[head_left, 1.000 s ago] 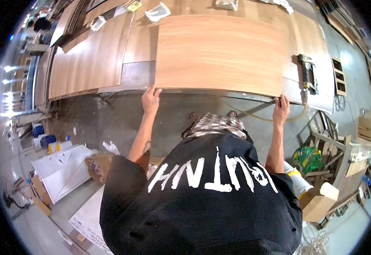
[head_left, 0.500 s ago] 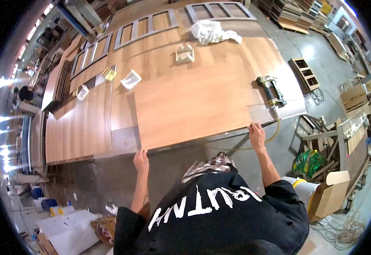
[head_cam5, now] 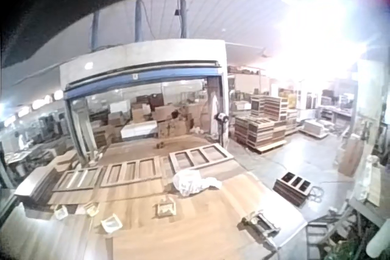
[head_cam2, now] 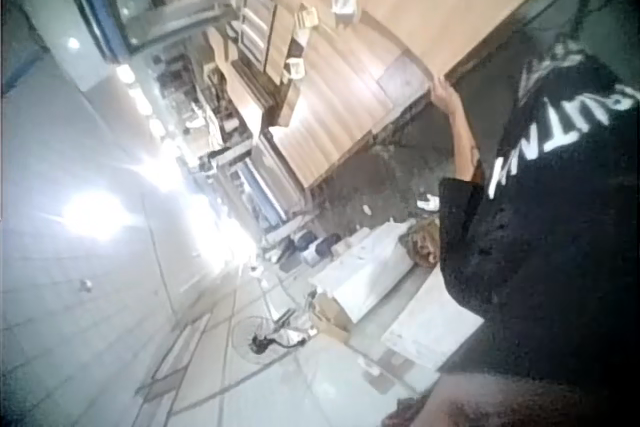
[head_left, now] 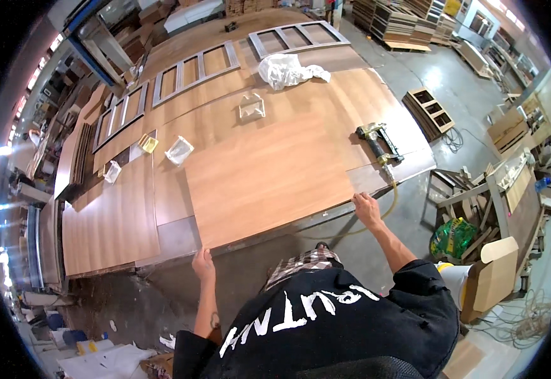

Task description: The person aligns wooden boards, fastens edge strips to them using a pneumatic nail gun, and stacks the finished boards onto a pile.

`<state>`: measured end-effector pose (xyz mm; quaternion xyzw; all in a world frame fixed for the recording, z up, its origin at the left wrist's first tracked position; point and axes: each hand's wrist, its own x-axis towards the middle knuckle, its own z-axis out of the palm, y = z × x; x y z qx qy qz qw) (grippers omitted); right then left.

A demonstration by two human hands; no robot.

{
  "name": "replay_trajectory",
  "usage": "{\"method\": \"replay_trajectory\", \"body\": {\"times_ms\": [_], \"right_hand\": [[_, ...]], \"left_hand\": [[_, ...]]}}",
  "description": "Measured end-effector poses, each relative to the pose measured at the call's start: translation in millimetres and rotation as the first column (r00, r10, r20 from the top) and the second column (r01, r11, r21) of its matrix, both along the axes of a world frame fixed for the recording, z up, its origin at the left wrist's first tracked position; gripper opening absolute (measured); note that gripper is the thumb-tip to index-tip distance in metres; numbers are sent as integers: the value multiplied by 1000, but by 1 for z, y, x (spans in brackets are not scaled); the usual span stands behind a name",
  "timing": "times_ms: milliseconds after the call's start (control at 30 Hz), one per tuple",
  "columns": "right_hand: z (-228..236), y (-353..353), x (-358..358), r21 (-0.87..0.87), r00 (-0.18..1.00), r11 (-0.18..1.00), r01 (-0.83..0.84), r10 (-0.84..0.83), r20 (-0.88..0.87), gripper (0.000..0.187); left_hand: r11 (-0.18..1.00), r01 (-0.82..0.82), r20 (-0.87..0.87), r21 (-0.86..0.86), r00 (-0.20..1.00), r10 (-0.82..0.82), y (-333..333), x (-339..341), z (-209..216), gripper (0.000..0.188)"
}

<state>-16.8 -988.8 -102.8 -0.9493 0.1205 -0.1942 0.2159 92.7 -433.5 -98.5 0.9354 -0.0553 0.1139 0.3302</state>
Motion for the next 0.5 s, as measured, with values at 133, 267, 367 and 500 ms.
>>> {"method": "replay_trajectory", "body": {"times_ms": [133, 267, 367, 500], "right_hand": [[-4, -1, 1, -15, 998, 999, -35, 35, 43, 6], [4, 3, 1, -61, 997, 995, -74, 76, 27, 5], [1, 6, 1, -59, 1000, 998, -15, 16, 24, 3], [-3, -1, -1, -49, 1000, 999, -9, 9, 3, 3]], "left_hand": [[999, -28, 20, -40, 999, 29, -9, -6, 10, 13], [999, -40, 63, -25, 997, 42, -5, -7, 1, 13], [999, -35, 123, 30, 992, 31, -2, -8, -2, 14], [999, -9, 117, 40, 993, 4, -9, -5, 5, 14]]}}
